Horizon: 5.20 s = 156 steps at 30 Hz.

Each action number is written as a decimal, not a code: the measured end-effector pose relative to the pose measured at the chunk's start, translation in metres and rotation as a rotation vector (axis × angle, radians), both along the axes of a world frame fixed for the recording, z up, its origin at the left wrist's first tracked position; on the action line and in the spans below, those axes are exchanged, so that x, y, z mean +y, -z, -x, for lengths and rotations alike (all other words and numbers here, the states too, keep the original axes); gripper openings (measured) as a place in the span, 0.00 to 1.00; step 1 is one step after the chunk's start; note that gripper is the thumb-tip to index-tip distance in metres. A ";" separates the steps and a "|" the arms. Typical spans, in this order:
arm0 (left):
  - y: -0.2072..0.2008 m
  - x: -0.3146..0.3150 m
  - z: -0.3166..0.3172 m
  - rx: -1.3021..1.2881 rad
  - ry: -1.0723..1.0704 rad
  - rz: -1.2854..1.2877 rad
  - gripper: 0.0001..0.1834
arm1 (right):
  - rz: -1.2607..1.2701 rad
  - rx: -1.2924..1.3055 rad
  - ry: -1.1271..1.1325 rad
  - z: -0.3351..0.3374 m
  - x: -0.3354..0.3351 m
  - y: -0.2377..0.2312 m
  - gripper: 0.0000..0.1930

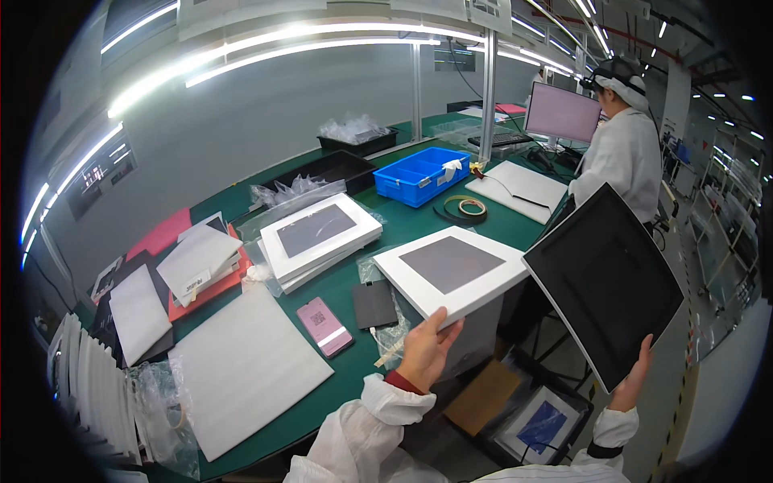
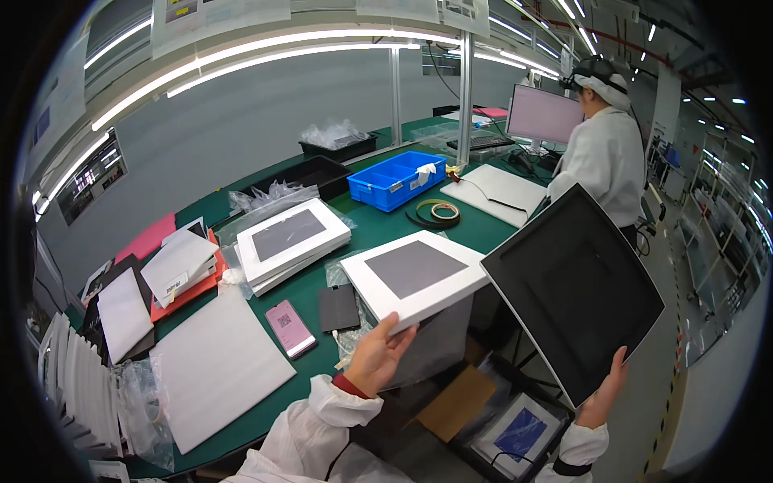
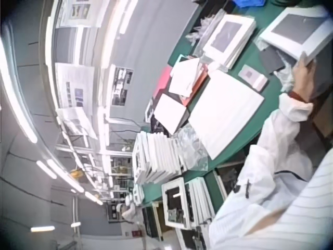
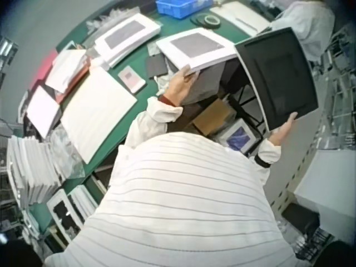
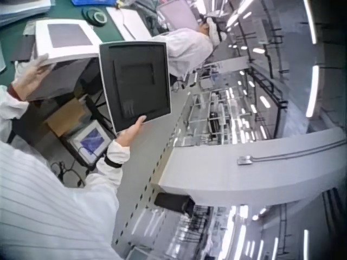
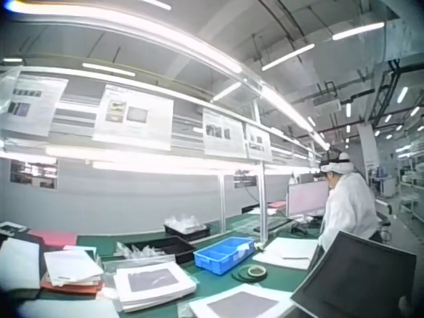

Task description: The worker is assembling an electronic device by peeling film, placing parts into a frame, and packaging finished units into protective sleeves.

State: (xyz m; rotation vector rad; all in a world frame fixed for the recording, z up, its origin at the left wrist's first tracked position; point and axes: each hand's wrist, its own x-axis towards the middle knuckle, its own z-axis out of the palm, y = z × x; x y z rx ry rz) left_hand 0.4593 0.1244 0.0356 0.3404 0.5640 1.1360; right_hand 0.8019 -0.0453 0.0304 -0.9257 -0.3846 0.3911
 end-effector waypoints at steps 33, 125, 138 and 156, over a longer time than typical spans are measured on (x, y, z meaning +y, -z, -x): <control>-0.117 -0.213 0.306 0.501 -1.244 -0.265 0.21 | -0.205 -1.797 -0.052 0.128 0.241 -0.002 0.21; 0.052 -0.235 0.367 0.356 -0.751 0.018 0.06 | 0.348 -1.441 -1.039 0.387 0.215 -0.001 0.22; 0.011 -0.238 0.330 0.465 -0.707 -0.124 0.18 | 0.292 -0.996 -1.463 0.447 0.194 -0.009 0.20; -0.082 -0.217 0.278 1.655 -0.689 -0.983 0.14 | -0.410 0.684 -2.142 0.511 0.251 -0.041 0.22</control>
